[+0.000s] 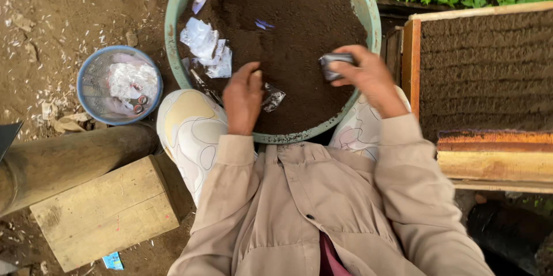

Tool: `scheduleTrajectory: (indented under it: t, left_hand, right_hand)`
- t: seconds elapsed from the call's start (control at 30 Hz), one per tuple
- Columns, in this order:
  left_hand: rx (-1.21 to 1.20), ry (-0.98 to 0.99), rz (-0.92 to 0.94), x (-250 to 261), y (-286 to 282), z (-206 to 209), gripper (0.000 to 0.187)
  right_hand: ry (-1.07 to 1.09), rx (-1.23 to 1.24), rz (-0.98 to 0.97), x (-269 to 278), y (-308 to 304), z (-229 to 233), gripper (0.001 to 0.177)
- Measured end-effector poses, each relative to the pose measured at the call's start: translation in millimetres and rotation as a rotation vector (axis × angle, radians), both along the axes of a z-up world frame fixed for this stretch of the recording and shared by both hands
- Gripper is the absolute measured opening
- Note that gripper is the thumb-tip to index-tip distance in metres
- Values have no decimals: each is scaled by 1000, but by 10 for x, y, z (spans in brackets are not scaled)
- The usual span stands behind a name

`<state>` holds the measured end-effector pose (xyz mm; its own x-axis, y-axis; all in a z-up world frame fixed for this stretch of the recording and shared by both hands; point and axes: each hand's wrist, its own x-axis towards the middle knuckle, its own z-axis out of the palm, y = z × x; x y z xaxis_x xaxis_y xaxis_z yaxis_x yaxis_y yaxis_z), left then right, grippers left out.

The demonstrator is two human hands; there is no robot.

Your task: The person scoops soil from a large basin and fills small plastic pouches one by one. After filling each pouch, they place it into a wooden tray. The process is repeated continuously throughout the clip.

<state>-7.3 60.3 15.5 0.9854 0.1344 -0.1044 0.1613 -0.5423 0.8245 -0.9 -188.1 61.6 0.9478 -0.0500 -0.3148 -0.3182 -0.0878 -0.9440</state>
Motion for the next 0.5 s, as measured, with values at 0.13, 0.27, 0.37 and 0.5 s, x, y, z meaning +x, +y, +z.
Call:
scheduleTrajectory:
  t: [0.13, 0.27, 0.37, 0.5]
  left_hand:
    - [168, -34, -80, -130, 125, -270, 24]
    - [500, -192, -156, -165, 32, -579, 41]
    - [568, -228, -152, -164, 45, -645, 26]
    - [542, -236, -185, -155, 113, -549, 13]
  right_hand:
    - [19, -109, -177, -487, -799, 224, 36]
    - [220, -310, -443, -1170, -1656, 106, 24]
    - [371, -479, -529, -1745, -2251, -377, 24]
    - [659, -684, -452, -2129, -2383, -648, 32]
